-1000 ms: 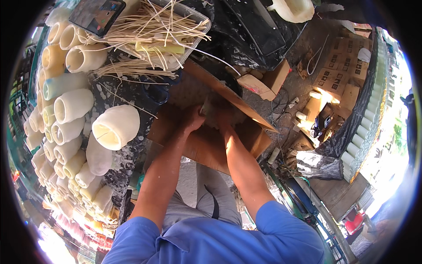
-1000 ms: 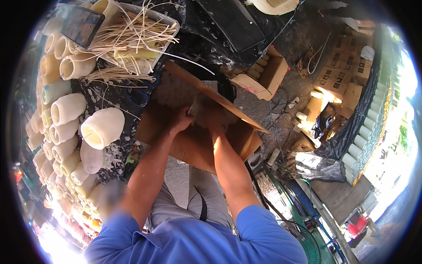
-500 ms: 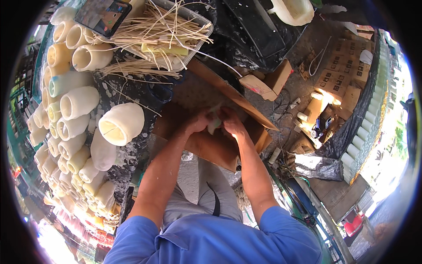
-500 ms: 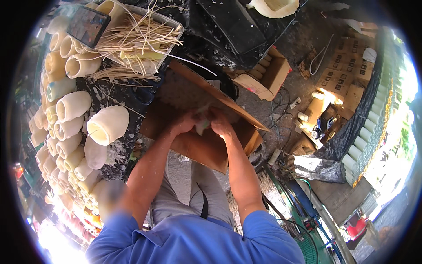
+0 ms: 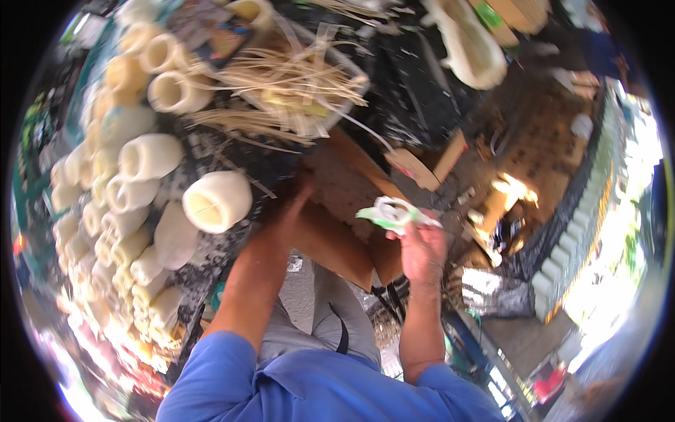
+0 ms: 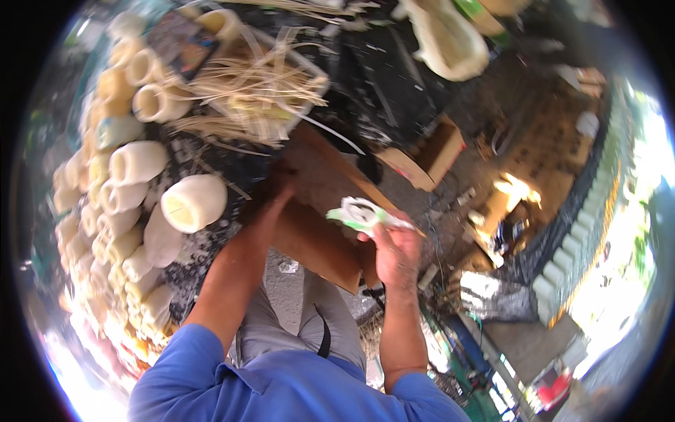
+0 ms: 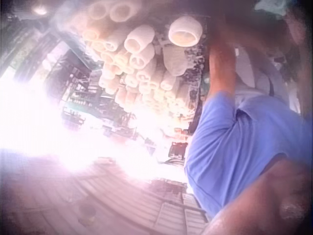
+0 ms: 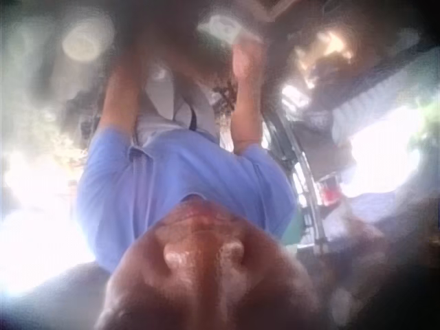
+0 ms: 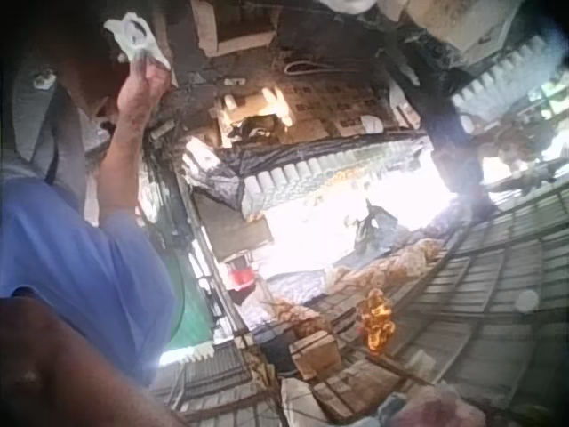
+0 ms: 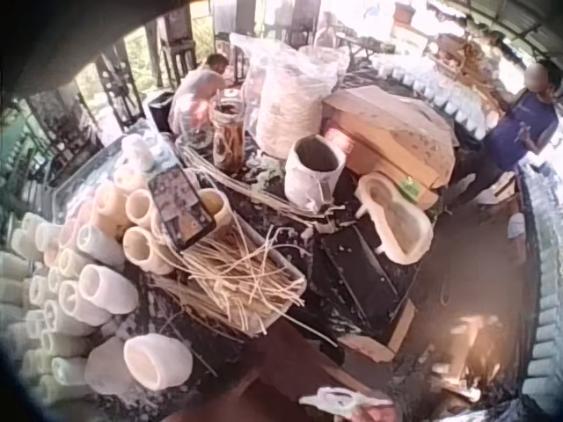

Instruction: The person inserts wicks into cylindrical white candle bodies and places them on a workbench. The person handles wicks and candle bodies one at a time, repeating the insertion and placement steps throughout the clip.

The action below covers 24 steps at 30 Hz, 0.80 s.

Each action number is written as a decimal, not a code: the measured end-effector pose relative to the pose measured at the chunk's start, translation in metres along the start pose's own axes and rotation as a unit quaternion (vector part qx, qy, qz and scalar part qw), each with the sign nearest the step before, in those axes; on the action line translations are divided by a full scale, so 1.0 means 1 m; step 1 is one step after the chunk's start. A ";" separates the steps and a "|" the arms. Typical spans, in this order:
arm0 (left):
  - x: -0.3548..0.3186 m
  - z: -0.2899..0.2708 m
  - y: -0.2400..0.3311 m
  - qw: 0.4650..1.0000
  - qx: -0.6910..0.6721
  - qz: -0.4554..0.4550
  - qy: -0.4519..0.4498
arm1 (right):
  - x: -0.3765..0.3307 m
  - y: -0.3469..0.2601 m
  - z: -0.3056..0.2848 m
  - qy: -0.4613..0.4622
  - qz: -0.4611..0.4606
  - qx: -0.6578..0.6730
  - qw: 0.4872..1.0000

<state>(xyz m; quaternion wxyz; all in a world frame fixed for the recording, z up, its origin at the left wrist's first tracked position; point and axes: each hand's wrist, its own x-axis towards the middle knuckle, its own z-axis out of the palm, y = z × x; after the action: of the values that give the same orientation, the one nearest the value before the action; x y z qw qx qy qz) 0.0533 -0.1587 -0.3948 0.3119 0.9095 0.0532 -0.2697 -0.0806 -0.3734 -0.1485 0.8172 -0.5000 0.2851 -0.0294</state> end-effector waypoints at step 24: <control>0.016 0.018 -0.009 0.985 0.059 0.123 -0.105 | 0.033 0.171 -0.016 -0.034 0.125 -0.571 0.810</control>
<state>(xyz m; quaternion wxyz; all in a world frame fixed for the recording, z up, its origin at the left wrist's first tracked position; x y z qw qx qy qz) 0.0566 -0.1635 -0.4198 0.2929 0.8926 -0.1080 -0.3254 -0.1011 -0.3123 -0.3107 0.3900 -0.8375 0.2825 0.2583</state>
